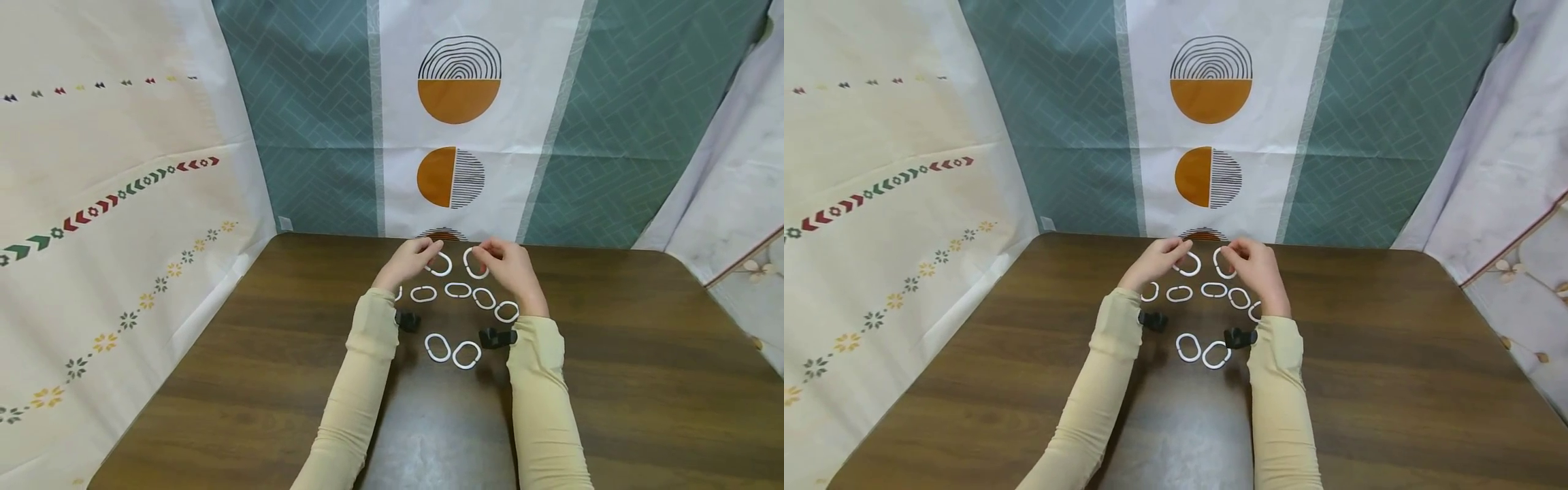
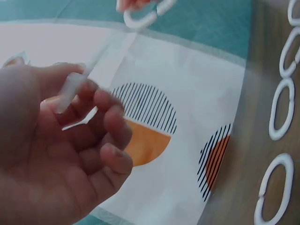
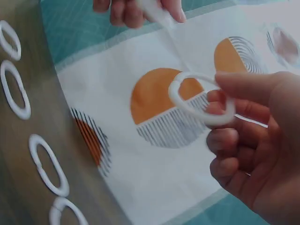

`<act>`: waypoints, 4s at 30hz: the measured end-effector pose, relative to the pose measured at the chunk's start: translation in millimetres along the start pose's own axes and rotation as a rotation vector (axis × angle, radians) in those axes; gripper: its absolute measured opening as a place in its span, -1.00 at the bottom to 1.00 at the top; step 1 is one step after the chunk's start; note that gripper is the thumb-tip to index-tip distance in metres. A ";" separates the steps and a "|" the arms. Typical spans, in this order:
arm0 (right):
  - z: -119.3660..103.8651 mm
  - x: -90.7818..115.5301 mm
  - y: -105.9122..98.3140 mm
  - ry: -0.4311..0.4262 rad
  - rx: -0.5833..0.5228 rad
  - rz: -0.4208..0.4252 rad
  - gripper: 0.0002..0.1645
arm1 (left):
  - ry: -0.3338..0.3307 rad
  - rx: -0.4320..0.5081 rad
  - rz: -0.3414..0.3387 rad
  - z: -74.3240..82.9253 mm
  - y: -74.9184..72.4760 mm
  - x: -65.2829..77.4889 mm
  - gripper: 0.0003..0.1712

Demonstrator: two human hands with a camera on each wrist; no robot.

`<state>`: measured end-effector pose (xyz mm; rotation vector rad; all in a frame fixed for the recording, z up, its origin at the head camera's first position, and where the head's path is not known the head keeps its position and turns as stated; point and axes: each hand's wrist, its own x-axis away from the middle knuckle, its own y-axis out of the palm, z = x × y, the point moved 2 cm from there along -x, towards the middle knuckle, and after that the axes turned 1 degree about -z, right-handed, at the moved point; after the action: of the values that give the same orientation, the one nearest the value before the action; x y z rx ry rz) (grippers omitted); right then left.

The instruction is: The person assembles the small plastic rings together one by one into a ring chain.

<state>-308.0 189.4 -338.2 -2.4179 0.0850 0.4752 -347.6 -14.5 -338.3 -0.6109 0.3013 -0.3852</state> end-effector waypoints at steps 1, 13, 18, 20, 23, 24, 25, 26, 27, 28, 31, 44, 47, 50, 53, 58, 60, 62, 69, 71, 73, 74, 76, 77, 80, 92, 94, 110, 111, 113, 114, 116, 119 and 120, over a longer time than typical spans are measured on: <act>2.2 -0.2 1.3 0.013 -0.046 0.010 -0.69 | -0.002 0.037 0.011 -0.4 1.3 0.7 -0.52; 7.0 0.6 15.3 0.171 -0.357 0.002 -0.63 | 0.077 0.251 0.103 7.5 3.9 8.0 -0.66; 3.7 2.3 12.9 0.223 -0.410 -0.009 -0.69 | 0.056 0.317 0.148 8.8 0.3 8.0 -0.73; 6.9 2.3 12.6 0.226 -0.430 -0.004 -0.70 | 0.043 0.330 0.165 8.5 -0.4 8.2 -0.74; 5.4 3.3 10.1 0.237 -0.470 -0.004 -0.71 | 0.037 0.350 0.169 6.7 -1.2 8.5 -0.76; 5.0 3.4 9.6 0.240 -0.480 -0.001 -0.71 | 0.038 0.356 0.166 6.0 -1.3 8.4 -0.77; 4.6 3.5 8.5 0.241 -0.494 -0.001 -0.72 | 0.041 0.356 0.162 5.2 -1.2 7.8 -0.77; 4.2 3.5 7.7 0.242 -0.509 0.002 -0.73 | 0.044 0.357 0.156 4.4 -1.0 7.2 -0.78; 3.7 3.5 7.0 0.241 -0.529 0.006 -0.73 | 0.048 0.362 0.147 3.2 -0.7 6.5 -0.79; 3.3 3.6 6.6 0.240 -0.549 0.009 -0.72 | 0.050 0.366 0.139 2.1 -0.5 6.0 -0.79; 1.6 3.7 5.6 0.221 -0.605 0.018 -0.70 | 0.051 0.373 0.113 -1.3 0.1 5.2 -0.80; -1.7 2.1 5.1 0.232 -0.657 0.057 -0.73 | 0.091 0.408 0.053 -2.7 2.1 5.5 -0.80; -0.7 1.9 4.8 0.230 -0.657 0.054 -0.72 | 0.104 0.410 0.048 -1.1 4.0 5.3 -0.81; -0.1 2.3 4.8 0.232 -0.655 0.048 -0.70 | 0.115 0.414 0.036 0.8 6.1 4.7 -0.81; 0.2 2.5 5.0 0.240 -0.654 0.045 -0.72 | 0.120 0.421 0.025 2.6 7.6 4.3 -0.79; 2.4 1.7 6.0 0.251 -0.644 0.037 -0.73 | 0.125 0.411 0.012 3.4 9.2 3.8 -0.79; 3.6 1.5 6.6 0.256 -0.630 0.032 -0.73 | 0.126 0.404 0.003 3.0 9.9 4.3 -0.79; 4.1 0.8 7.4 0.261 -0.611 0.025 -0.72 | 0.124 0.394 -0.006 3.0 9.5 5.1 -0.81; 7.2 0.7 9.2 0.284 -0.580 0.013 -0.68 | 0.122 0.356 -0.019 0.3 9.5 5.2 -0.83; 7.4 1.0 9.4 0.281 -0.567 0.015 -0.69 | 0.122 0.351 -0.018 -0.2 9.7 5.0 -0.83; 6.9 1.2 9.8 0.279 -0.560 0.014 -0.70 | 0.123 0.345 -0.019 -0.5 9.7 4.5 -0.83; 6.5 1.1 10.0 0.278 -0.555 0.011 -0.71 | 0.122 0.339 -0.021 -0.2 9.6 4.1 -0.83; 5.9 0.4 11.0 0.278 -0.545 0.004 -0.73 | 0.123 0.324 -0.031 0.3 9.8 3.3 -0.82; 5.6 0.0 12.1 0.282 -0.537 0.001 -0.73 | 0.123 0.320 -0.036 0.5 10.2 3.0 -0.82; 5.0 -1.4 14.5 0.294 -0.521 -0.002 -0.73 | 0.122 0.286 -0.054 1.0 11.4 2.2 -0.83; 0.2 -1.1 10.5 0.347 -0.543 0.019 -0.81 | 0.107 0.243 -0.072 -3.2 7.5 3.2 -0.80; 1.0 -0.3 10.4 0.346 -0.550 0.014 -0.86 | 0.084 0.231 -0.072 -5.6 6.3 4.6 -0.78; 7.3 2.0 17.2 0.227 -0.452 -0.144 -0.79 | -0.058 0.124 -0.083 -11.4 7.5 5.5 -0.67; 7.9 2.0 18.3 0.220 -0.441 -0.163 -0.79 | -0.055 0.128 -0.092 -10.9 8.0 5.6 -0.69; 9.1 1.9 20.3 0.210 -0.426 -0.194 -0.79 | -0.052 0.144 -0.106 -10.5 9.0 5.5 -0.73; 9.7 1.8 21.3 0.210 -0.424 -0.205 -0.80 | -0.051 0.152 -0.109 -10.5 9.5 5.5 -0.75; 10.4 1.9 22.5 0.204 -0.418 -0.224 -0.80 | -0.049 0.162 -0.108 -10.5 9.8 5.5 -0.78; 11.3 2.3 23.5 0.199 -0.415 -0.251 -0.80 | -0.053 0.176 -0.092 -10.9 9.6 6.0 -0.81; 11.6 2.6 23.6 0.197 -0.412 -0.262 -0.80 | -0.053 0.171 -0.084 -11.1 9.3 6.2 -0.81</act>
<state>-313.5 178.5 -361.6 -2.8203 -0.2666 0.1411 -343.8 -15.7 -353.6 -0.4659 0.1903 -0.4696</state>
